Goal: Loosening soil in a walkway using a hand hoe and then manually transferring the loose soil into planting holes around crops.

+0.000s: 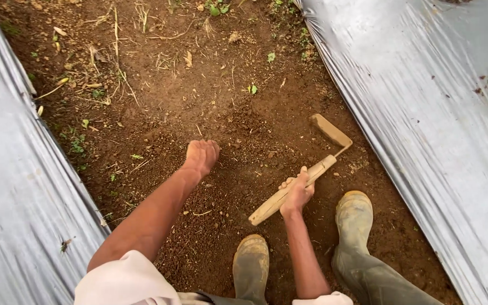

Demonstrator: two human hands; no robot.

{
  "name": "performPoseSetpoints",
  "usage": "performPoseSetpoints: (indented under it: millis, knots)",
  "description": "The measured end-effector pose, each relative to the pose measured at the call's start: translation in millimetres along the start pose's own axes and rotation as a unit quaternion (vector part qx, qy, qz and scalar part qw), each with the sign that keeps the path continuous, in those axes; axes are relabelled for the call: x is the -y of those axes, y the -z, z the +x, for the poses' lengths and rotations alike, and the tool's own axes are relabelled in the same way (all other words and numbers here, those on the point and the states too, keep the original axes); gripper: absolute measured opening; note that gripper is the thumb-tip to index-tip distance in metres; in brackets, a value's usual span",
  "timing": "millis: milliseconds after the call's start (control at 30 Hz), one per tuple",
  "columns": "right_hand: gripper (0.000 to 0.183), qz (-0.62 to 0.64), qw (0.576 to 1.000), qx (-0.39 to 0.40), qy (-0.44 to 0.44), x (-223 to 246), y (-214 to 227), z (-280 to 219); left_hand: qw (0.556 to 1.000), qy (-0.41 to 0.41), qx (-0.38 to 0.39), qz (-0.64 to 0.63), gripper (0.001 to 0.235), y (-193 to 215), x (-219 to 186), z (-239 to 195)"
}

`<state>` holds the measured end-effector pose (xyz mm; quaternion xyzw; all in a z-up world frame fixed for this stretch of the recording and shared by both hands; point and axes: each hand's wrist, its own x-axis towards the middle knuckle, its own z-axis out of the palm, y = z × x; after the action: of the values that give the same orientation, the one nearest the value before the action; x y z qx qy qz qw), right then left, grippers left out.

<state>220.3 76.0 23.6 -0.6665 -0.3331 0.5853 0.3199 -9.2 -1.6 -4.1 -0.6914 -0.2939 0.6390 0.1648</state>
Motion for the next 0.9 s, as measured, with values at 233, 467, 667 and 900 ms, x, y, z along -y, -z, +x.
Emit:
performPoseSetpoints:
  millis: [233, 467, 667, 900]
  knots:
    - [0.03, 0.137, 0.979, -0.042, -0.144, -72.1, -75.3, -77.9, 0.856, 0.195, 0.017, -0.478, 0.043, -33.0, 30.4, 43.8]
    - [0.028, 0.085, 0.991, 0.049, -0.096, -41.5, -66.5, -105.4, 0.758, 0.222, -0.049, -0.612, 0.045, -13.8, 29.8, 97.1]
    - [0.031, 0.106, 0.993, -0.043, -0.003, -9.2, -25.8, 11.2, 0.841, 0.129, 0.003, -0.525, 0.034, -34.6, -8.0, 73.3]
    - [0.029, -0.021, 0.99, 0.083, -0.116, -60.8, -44.3, -56.3, 0.892, 0.0, 0.085, -0.444, 0.024, -49.7, -69.0, 25.9]
